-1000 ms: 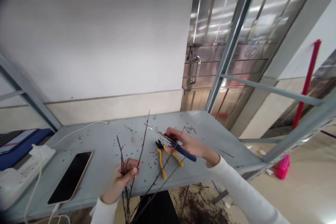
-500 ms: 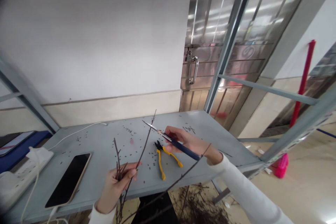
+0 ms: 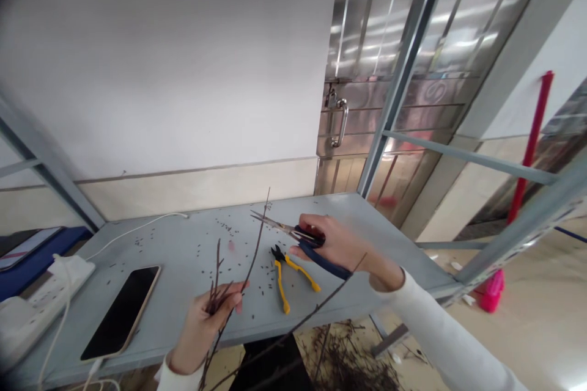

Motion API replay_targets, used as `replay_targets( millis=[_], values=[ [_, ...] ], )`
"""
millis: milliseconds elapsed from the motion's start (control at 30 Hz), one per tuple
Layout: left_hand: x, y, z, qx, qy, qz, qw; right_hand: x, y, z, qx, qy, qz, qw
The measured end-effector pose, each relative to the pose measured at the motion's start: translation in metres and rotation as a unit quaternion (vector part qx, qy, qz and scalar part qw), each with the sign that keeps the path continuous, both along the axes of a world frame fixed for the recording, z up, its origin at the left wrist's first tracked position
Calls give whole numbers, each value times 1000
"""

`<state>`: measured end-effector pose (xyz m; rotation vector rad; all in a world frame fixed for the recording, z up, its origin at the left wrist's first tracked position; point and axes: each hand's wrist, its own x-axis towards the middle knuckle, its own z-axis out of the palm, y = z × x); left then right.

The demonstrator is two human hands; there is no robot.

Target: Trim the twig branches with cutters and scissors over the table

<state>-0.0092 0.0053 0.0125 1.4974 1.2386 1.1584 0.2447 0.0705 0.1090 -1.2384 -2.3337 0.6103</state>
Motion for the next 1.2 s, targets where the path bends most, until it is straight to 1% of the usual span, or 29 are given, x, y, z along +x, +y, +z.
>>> replay_targets(
  millis=[100, 233, 333, 433, 500, 533, 667, 733, 833, 967, 1000, 1133, 1200],
  values=[
    [2, 1, 0, -4, -4, -5, 1000, -4, -5, 1, 10, -18, -48, 999],
    [2, 2, -5, 0, 12, 7, 1000, -9, -11, -2, 18, -15, -94, 995],
    [2, 3, -9, 11, 40, 15, 999, -11, -15, -3, 18, -15, -99, 995],
    [6, 5, -9, 62, 40, 18, 997, -10, -16, -4, 25, -19, -96, 995],
    [12, 7, -6, 89, 20, 8, 996, -8, -15, -6, 25, -19, -95, 995],
    [16, 8, -5, 88, 4, -5, 996, -8, -15, -6, 23, -18, -94, 995],
    [33, 9, 1, 48, -94, -60, 993, -7, -15, -8, 17, -13, -93, 995],
    [40, 10, 2, 50, -139, -65, 987, -8, -16, -6, 11, -8, -95, 995],
    [46, 11, 2, 61, -172, -45, 982, -9, -18, -3, -5, -8, -96, 995],
    [48, 14, 7, 69, -194, 23, 978, -6, -19, -4, -2, 18, -73, 997],
    [48, 15, 9, 68, -196, 32, 978, -6, -18, -5, 4, 26, -67, 997],
    [51, 19, 19, 43, -230, 26, 972, -5, -18, -8, 28, 18, -66, 997],
    [53, 19, 21, 25, -250, 22, 968, -6, -19, -8, 30, 10, -70, 997]
  ],
)
